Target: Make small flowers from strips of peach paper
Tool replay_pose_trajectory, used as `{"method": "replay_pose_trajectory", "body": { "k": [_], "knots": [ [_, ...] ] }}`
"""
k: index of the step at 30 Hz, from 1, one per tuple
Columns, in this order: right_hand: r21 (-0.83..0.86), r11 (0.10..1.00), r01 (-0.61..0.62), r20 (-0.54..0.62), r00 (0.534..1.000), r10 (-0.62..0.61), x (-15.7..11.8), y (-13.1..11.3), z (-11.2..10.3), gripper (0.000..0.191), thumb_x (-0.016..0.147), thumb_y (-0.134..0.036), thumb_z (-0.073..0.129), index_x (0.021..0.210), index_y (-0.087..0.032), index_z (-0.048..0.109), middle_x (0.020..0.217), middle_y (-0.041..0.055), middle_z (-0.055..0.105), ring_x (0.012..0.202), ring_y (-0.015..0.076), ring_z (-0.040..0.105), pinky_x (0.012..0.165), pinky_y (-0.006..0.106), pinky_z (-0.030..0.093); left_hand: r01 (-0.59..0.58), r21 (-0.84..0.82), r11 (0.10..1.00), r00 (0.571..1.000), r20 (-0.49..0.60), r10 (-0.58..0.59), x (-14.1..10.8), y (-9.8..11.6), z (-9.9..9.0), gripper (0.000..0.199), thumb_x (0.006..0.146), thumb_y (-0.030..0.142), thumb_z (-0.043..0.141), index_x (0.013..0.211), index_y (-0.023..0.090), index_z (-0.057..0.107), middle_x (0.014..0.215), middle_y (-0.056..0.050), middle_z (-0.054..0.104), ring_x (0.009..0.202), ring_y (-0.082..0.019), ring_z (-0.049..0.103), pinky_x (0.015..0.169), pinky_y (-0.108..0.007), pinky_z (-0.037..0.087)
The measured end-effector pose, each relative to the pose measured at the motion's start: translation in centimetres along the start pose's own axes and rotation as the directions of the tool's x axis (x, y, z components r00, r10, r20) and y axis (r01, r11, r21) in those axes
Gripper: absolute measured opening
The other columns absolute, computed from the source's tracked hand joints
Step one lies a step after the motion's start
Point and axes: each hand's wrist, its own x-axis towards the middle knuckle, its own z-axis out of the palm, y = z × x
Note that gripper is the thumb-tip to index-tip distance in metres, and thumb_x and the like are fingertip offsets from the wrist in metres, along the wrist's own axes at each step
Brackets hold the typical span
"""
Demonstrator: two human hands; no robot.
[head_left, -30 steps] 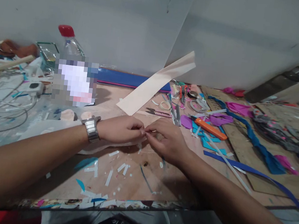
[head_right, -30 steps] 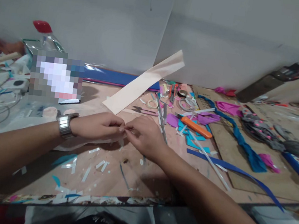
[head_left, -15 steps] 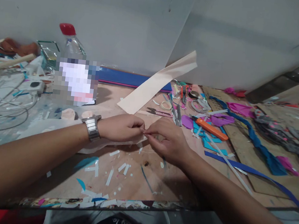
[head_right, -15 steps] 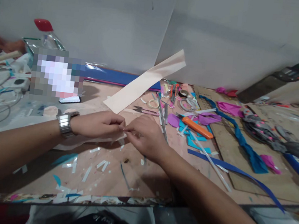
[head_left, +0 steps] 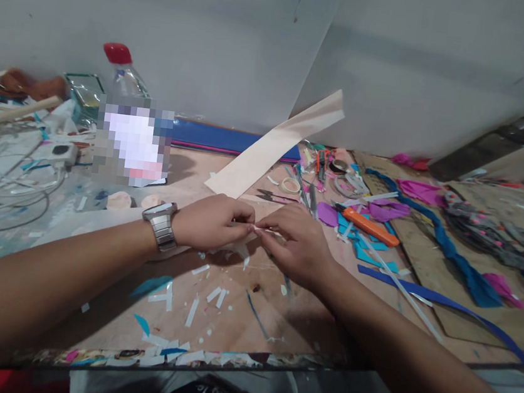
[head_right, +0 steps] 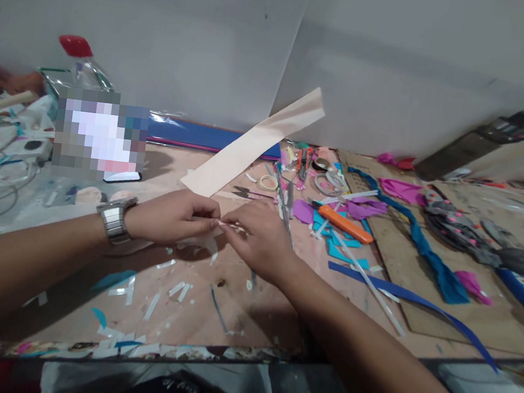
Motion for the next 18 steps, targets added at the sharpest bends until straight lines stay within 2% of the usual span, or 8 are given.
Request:
{"method": "replay_pose_trajectory", "body": {
  "k": [8, 18],
  "knots": [
    [0.004, 1.000, 0.001, -0.009, 1.000, -0.001, 0.03, 0.03, 0.02, 0.009, 0.098, -0.025, 0.067, 0.091, -0.023, 0.071, 0.083, 0.0048, 0.074, 0.081, 0.0237, 0.066, 0.083, 0.042, 0.048, 0.002, 0.060, 0.998, 0.999, -0.041, 0.001, -0.13, 0.04, 0.21, 0.022, 0.098, 0.031, 0.054, 0.084, 0.017, 0.064, 0.072, 0.001, 0.063, 0.065, -0.013, 0.052, 0.065, -0.029, 0.031],
    [-0.005, 1.000, 0.000, -0.024, 1.000, 0.000, 0.04, -0.15, -0.13, 0.006, 0.097, -0.022, 0.069, 0.092, -0.022, 0.072, 0.083, 0.0044, 0.075, 0.082, 0.0233, 0.067, 0.085, 0.042, 0.048, 0.007, 0.001, 1.000, 0.998, -0.055, -0.007, 0.04, 0.13, 0.34, 0.023, 0.099, 0.031, 0.053, 0.086, 0.016, 0.065, 0.074, 0.000, 0.064, 0.066, -0.014, 0.052, 0.064, -0.028, 0.032]
  ]
}}
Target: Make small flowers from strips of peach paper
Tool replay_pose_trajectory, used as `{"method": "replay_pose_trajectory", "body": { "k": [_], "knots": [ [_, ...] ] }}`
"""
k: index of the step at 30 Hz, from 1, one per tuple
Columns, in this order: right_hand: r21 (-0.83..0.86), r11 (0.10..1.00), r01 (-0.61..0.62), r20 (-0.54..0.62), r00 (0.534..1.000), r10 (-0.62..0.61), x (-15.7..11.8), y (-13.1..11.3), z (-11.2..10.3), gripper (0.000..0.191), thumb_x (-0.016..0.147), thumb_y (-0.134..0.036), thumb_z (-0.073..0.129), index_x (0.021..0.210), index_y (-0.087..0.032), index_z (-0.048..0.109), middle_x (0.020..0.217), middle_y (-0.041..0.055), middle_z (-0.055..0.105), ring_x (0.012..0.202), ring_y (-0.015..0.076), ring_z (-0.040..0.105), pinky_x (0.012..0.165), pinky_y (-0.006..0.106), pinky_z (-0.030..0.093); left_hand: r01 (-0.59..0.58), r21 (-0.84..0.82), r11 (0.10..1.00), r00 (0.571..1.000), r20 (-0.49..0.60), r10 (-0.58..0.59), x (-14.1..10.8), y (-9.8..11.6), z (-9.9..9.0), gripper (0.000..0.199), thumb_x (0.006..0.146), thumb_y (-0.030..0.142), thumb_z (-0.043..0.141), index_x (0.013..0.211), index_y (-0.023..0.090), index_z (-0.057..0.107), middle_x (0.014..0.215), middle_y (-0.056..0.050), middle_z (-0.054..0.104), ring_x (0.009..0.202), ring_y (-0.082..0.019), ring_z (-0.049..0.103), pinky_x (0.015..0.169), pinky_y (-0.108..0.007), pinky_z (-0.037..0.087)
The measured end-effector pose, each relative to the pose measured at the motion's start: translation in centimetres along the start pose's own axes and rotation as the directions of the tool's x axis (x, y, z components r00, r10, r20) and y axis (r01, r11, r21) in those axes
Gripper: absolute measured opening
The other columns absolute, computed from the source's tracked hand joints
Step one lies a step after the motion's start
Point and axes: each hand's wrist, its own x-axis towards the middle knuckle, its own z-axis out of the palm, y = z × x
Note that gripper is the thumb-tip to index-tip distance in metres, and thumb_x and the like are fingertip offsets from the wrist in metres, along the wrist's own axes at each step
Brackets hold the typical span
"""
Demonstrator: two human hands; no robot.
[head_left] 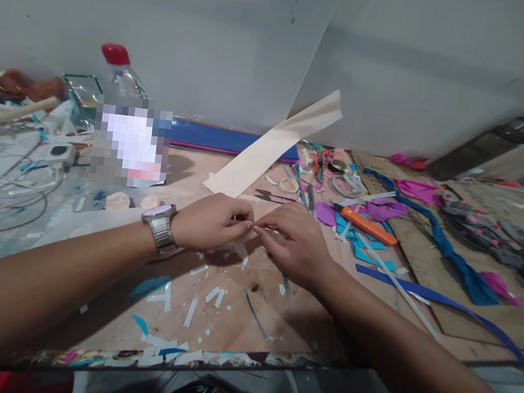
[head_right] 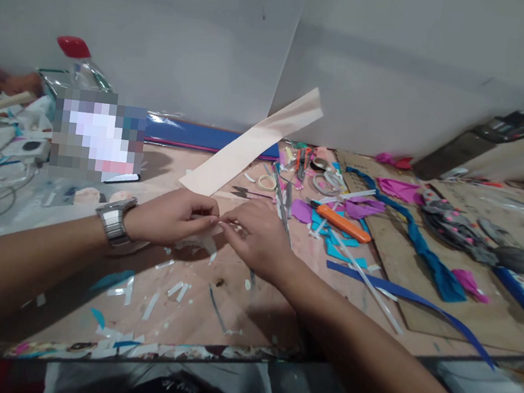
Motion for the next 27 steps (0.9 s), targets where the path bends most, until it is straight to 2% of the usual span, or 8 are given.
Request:
{"method": "replay_pose_trajectory", "body": {
  "k": [6, 13, 19, 27],
  "knots": [
    [0.006, 1.000, -0.017, -0.006, 1.000, 0.017, -0.1, 0.0, 0.0, 0.007, 0.097, -0.021, 0.069, 0.090, -0.021, 0.071, 0.084, 0.0052, 0.075, 0.083, 0.0235, 0.068, 0.086, 0.042, 0.048, -0.046, 0.124, 0.991, 0.997, -0.052, 0.053, -0.1, 0.0, 0.3, 0.021, 0.100, 0.028, 0.055, 0.087, 0.017, 0.067, 0.071, 0.001, 0.064, 0.063, -0.014, 0.052, 0.064, -0.028, 0.030],
    [0.039, 0.998, -0.046, 0.025, 0.999, 0.045, -0.2, 0.2, 0.1, 0.006, 0.096, -0.018, 0.065, 0.092, -0.021, 0.067, 0.088, 0.0063, 0.073, 0.087, 0.0253, 0.065, 0.084, 0.042, 0.046, -0.147, 0.317, 0.937, 0.976, -0.106, 0.189, 0.0, -0.6, 0.8, 0.026, 0.104, 0.032, 0.053, 0.091, 0.018, 0.071, 0.079, -0.004, 0.073, 0.069, -0.017, 0.061, 0.063, -0.029, 0.031],
    [0.081, 0.994, -0.076, 0.058, 0.996, 0.071, -0.1, -0.1, 0.0, 0.010, 0.095, -0.014, 0.059, 0.089, -0.022, 0.062, 0.088, 0.0060, 0.069, 0.088, 0.0254, 0.060, 0.083, 0.042, 0.045, -0.210, 0.383, 0.900, 0.954, -0.121, 0.274, 0.0, -0.8, 1.2, 0.025, 0.105, 0.032, 0.055, 0.092, 0.020, 0.072, 0.081, -0.002, 0.076, 0.070, -0.017, 0.065, 0.061, -0.029, 0.031],
    [0.065, 0.996, -0.057, 0.018, 0.998, 0.056, -0.2, 0.1, -0.1, 0.007, 0.094, -0.016, 0.063, 0.091, -0.021, 0.066, 0.088, 0.0062, 0.070, 0.090, 0.0256, 0.061, 0.085, 0.042, 0.045, -0.171, 0.433, 0.885, 0.963, -0.116, 0.243, 0.1, -1.0, 1.1, 0.027, 0.106, 0.037, 0.056, 0.091, 0.021, 0.072, 0.084, -0.001, 0.077, 0.072, -0.017, 0.066, 0.061, -0.030, 0.031]
  ]
}}
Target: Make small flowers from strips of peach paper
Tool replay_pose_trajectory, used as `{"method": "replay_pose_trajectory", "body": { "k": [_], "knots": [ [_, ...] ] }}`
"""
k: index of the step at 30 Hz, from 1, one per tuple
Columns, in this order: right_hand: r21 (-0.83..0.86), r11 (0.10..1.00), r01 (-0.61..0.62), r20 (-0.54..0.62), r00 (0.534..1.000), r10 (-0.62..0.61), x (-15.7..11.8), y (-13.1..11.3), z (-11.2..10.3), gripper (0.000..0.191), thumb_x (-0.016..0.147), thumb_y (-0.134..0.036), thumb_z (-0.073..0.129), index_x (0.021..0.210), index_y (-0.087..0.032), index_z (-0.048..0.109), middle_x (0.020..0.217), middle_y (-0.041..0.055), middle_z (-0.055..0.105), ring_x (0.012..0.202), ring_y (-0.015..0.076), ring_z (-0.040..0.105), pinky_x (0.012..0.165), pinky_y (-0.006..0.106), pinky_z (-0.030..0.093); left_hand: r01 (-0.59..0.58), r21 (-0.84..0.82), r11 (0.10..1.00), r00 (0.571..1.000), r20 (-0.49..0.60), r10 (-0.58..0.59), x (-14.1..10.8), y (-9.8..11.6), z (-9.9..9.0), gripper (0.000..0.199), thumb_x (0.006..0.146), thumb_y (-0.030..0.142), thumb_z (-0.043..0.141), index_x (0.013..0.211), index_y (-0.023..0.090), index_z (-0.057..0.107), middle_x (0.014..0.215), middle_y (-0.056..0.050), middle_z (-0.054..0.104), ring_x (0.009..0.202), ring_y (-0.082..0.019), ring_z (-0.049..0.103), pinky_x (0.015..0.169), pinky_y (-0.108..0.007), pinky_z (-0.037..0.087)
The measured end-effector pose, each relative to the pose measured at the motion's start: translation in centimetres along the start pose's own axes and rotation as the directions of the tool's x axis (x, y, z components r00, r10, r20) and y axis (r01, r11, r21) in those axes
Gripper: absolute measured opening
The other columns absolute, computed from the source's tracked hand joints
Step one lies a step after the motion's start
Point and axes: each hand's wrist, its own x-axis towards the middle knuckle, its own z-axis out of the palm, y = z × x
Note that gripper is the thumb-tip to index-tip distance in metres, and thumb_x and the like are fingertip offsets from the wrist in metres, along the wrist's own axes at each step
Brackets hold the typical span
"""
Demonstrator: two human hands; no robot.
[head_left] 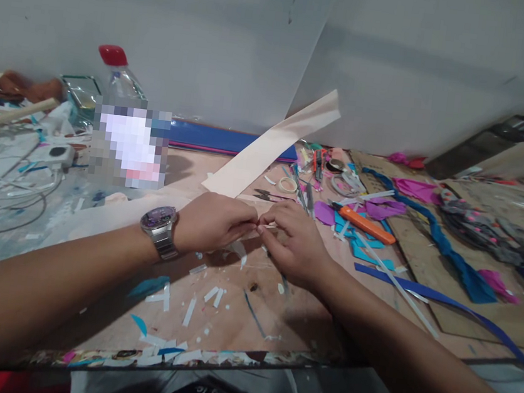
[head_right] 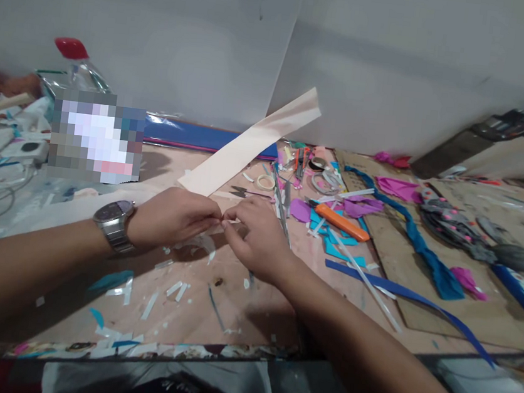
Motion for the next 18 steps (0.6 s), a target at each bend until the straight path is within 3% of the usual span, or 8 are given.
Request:
{"method": "replay_pose_trajectory", "body": {
  "k": [6, 12, 18],
  "knots": [
    [0.051, 0.998, -0.044, 0.060, 0.997, 0.041, -0.07, -0.36, -0.03, 0.011, 0.087, -0.011, 0.060, 0.085, -0.021, 0.064, 0.085, 0.0063, 0.067, 0.088, 0.0255, 0.060, 0.081, 0.041, 0.045, 0.005, 0.057, 0.998, 0.997, 0.082, -0.009, 0.23, 0.87, -0.17, 0.022, 0.105, 0.030, 0.057, 0.092, 0.020, 0.071, 0.086, -0.002, 0.078, 0.076, -0.019, 0.069, 0.062, -0.030, 0.032],
    [0.104, 0.990, -0.097, 0.044, 0.995, 0.093, -0.25, -0.31, 0.18, 0.010, 0.092, -0.014, 0.059, 0.085, -0.021, 0.062, 0.084, 0.0040, 0.067, 0.083, 0.0227, 0.060, 0.078, 0.038, 0.043, -0.053, 0.023, 0.998, 0.999, 0.002, 0.053, -0.01, 0.55, -0.30, 0.027, 0.106, 0.033, 0.052, 0.090, 0.019, 0.070, 0.082, -0.003, 0.076, 0.072, -0.018, 0.067, 0.060, -0.030, 0.031],
    [0.097, 0.994, -0.046, 0.039, 0.998, 0.042, -0.11, -0.26, 0.06, 0.008, 0.093, -0.015, 0.062, 0.088, -0.022, 0.062, 0.086, 0.0047, 0.068, 0.085, 0.0234, 0.061, 0.080, 0.039, 0.044, -0.063, 0.017, 0.998, 0.998, -0.008, 0.063, -0.07, 0.34, -0.44, 0.024, 0.101, 0.030, 0.053, 0.090, 0.019, 0.071, 0.079, -0.004, 0.076, 0.068, -0.019, 0.067, 0.058, -0.031, 0.031]
  ]
}}
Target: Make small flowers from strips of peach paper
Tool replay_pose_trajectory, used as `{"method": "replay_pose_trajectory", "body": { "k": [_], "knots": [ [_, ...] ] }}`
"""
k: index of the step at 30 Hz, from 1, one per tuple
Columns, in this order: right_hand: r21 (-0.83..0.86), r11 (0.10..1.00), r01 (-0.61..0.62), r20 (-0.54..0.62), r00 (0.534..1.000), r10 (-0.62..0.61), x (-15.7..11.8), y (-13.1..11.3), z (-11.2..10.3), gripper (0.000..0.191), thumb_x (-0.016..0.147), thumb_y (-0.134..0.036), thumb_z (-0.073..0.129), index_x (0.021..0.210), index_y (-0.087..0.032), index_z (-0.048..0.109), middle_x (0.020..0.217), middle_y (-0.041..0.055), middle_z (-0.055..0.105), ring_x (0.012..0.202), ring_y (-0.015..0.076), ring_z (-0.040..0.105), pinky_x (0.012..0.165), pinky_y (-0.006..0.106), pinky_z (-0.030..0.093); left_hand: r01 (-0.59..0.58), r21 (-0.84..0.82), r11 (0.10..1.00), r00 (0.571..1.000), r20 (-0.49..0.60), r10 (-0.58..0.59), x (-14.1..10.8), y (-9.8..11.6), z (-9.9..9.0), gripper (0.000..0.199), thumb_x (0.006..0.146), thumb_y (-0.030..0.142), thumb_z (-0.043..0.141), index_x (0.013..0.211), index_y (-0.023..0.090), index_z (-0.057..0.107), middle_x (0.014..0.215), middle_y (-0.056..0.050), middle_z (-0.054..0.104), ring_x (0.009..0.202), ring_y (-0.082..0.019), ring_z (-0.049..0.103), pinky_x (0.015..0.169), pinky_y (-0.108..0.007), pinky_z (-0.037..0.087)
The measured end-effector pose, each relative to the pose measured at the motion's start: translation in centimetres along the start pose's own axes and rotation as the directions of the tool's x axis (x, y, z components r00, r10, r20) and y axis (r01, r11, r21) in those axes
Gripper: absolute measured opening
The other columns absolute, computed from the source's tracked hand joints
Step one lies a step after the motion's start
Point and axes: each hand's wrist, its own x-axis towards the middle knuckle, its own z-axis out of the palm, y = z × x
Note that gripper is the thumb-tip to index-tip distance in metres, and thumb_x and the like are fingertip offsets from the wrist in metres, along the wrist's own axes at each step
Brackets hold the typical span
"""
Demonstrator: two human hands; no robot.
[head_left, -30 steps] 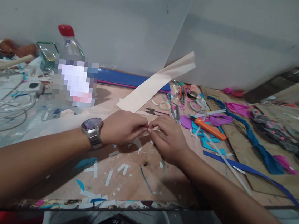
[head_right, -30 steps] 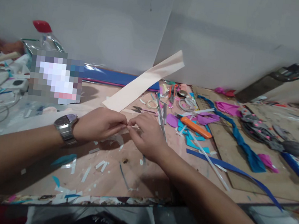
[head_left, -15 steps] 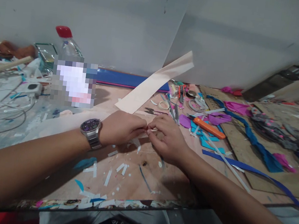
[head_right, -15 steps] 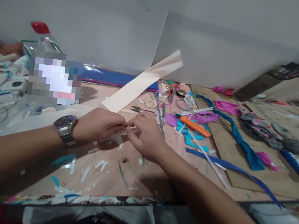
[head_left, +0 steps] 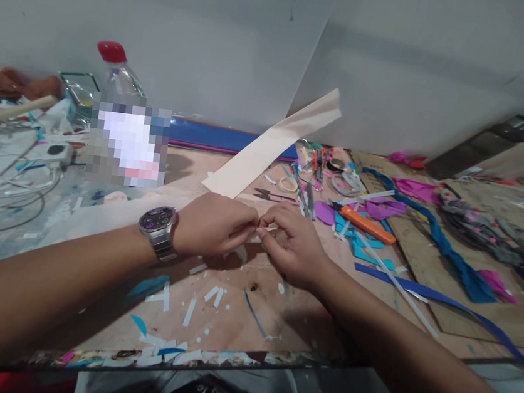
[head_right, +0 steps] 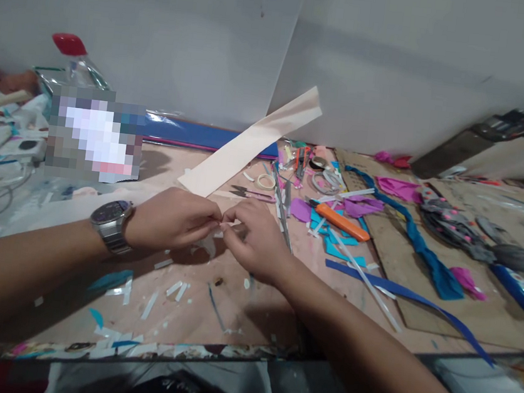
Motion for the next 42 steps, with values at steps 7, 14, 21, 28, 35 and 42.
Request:
{"method": "replay_pose_trajectory", "body": {
  "k": [7, 14, 21, 28, 35, 42],
  "knots": [
    [-0.023, 0.998, 0.055, 0.046, 0.997, -0.054, 0.1, 0.1, -0.2, 0.008, 0.091, -0.014, 0.061, 0.089, -0.021, 0.064, 0.085, 0.0059, 0.067, 0.088, 0.0247, 0.060, 0.084, 0.041, 0.045, 0.032, 0.021, 0.999, 0.999, 0.021, -0.032, 0.0, 0.1, 0.1, 0.027, 0.102, 0.031, 0.052, 0.091, 0.020, 0.074, 0.078, -0.004, 0.077, 0.067, -0.019, 0.067, 0.058, -0.031, 0.031],
    [0.011, 1.000, 0.011, 0.071, 0.997, -0.011, 0.1, -0.1, -0.3, 0.009, 0.092, -0.014, 0.059, 0.087, -0.022, 0.062, 0.087, 0.0060, 0.066, 0.088, 0.0243, 0.059, 0.082, 0.040, 0.045, 0.025, -0.036, 0.999, 0.998, 0.051, -0.023, 0.1, 0.4, -0.4, 0.027, 0.101, 0.033, 0.052, 0.093, 0.019, 0.073, 0.078, -0.004, 0.076, 0.068, -0.019, 0.067, 0.059, -0.030, 0.034],
    [0.006, 1.000, 0.028, 0.127, 0.991, -0.028, 0.3, -0.1, -0.6, 0.008, 0.088, -0.015, 0.060, 0.084, -0.022, 0.060, 0.085, 0.0050, 0.066, 0.086, 0.0235, 0.059, 0.083, 0.040, 0.043, 0.033, -0.045, 0.998, 0.997, 0.070, -0.029, 0.0, 0.3, -0.3, 0.026, 0.102, 0.032, 0.052, 0.093, 0.019, 0.073, 0.082, -0.006, 0.078, 0.072, -0.020, 0.068, 0.060, -0.031, 0.032],
    [-0.002, 0.999, 0.046, 0.146, 0.988, -0.045, 0.3, 0.1, -0.7, 0.009, 0.092, -0.017, 0.058, 0.084, -0.021, 0.060, 0.085, 0.0055, 0.067, 0.086, 0.0234, 0.060, 0.084, 0.040, 0.043, 0.062, -0.133, 0.989, 0.995, 0.091, -0.050, 0.0, 0.3, -0.6, 0.025, 0.098, 0.031, 0.053, 0.096, 0.018, 0.074, 0.082, -0.005, 0.076, 0.072, -0.019, 0.066, 0.063, -0.030, 0.035],
    [-0.038, 0.999, 0.032, 0.004, 0.999, -0.032, 0.4, 0.2, -0.6, 0.006, 0.096, -0.023, 0.064, 0.102, -0.023, 0.065, 0.100, 0.0076, 0.071, 0.097, 0.0262, 0.063, 0.091, 0.043, 0.046, 0.153, -0.314, 0.937, 0.988, 0.081, -0.135, 0.1, 0.0, -0.7, 0.018, 0.094, 0.029, 0.057, 0.089, 0.017, 0.069, 0.071, 0.000, 0.068, 0.062, -0.014, 0.055, 0.063, -0.028, 0.035],
    [-0.142, 0.990, -0.026, -0.428, 0.903, -0.038, 0.6, 0.7, -0.8, 0.020, 0.095, -0.035, 0.063, 0.111, -0.026, 0.054, 0.112, 0.0111, 0.059, 0.109, 0.0322, 0.059, 0.100, 0.052, 0.046, 0.264, -0.610, 0.747, 0.941, -0.007, -0.338, 0.4, -0.6, -0.9, 0.018, 0.093, 0.029, 0.059, 0.081, 0.016, 0.065, 0.074, 0.001, 0.064, 0.068, -0.013, 0.054, 0.065, -0.026, 0.040]
  ]
}}
